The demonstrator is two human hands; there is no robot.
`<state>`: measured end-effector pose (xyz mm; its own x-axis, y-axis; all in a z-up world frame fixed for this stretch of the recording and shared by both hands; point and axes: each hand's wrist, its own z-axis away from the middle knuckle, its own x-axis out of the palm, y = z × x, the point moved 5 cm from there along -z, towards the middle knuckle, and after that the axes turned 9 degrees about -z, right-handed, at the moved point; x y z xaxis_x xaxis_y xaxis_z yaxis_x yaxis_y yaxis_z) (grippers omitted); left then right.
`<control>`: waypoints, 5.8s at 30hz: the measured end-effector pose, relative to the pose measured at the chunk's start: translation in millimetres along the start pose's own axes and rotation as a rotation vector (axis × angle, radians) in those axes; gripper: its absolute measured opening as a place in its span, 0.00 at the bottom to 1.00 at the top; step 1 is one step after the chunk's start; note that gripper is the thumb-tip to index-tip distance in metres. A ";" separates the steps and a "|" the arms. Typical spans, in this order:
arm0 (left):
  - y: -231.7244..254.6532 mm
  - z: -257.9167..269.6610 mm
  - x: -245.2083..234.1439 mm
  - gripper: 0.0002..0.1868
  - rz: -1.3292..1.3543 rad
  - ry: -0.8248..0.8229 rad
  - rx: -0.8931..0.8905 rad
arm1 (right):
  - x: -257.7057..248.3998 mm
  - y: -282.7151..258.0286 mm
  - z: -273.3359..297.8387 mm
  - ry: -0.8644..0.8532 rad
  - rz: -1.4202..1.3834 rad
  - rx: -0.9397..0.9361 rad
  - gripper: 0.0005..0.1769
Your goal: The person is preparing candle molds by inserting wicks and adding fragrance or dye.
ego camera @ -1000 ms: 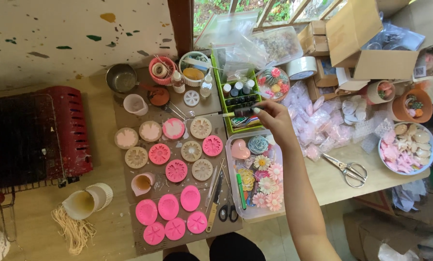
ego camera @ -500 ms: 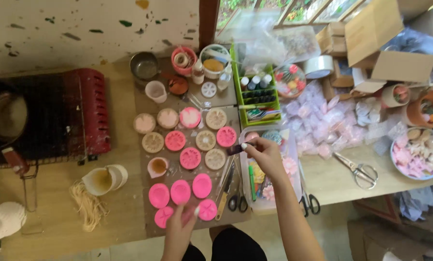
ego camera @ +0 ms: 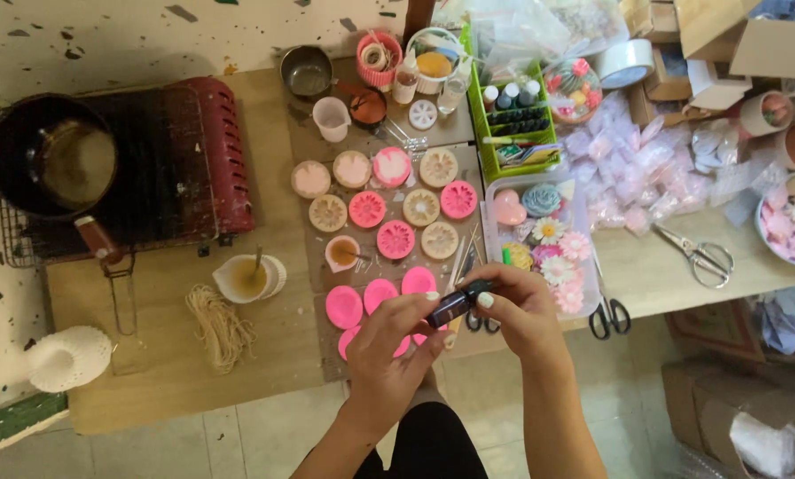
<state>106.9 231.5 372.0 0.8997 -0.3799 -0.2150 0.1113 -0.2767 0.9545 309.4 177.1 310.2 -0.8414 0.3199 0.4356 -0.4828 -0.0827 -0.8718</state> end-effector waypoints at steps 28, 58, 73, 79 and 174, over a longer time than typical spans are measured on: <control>-155.1 31.2 -23.7 0.15 0.127 -0.012 -0.293 | 33.9 74.0 -2.2 0.037 0.567 -0.236 0.19; -283.3 71.0 -35.8 0.21 0.981 -0.012 -0.834 | -68.3 217.4 -80.7 0.212 -0.439 0.057 0.21; -319.2 92.4 -73.9 0.23 0.981 0.094 -0.731 | -132.2 166.7 -333.7 0.313 1.119 -0.466 0.10; -334.1 93.7 -74.7 0.22 1.057 0.144 -0.762 | -78.1 145.8 -287.3 0.237 1.412 -0.751 0.12; -302.0 -5.4 -82.6 0.07 0.146 0.179 -0.633 | -2.9 197.2 -71.0 0.336 0.091 -0.171 0.17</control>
<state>1.2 351.2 102.7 0.9743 -0.2070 -0.0887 0.1599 0.3582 0.9198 233.9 226.9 121.2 -0.7386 0.6127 0.2813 -0.3383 0.0241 -0.9407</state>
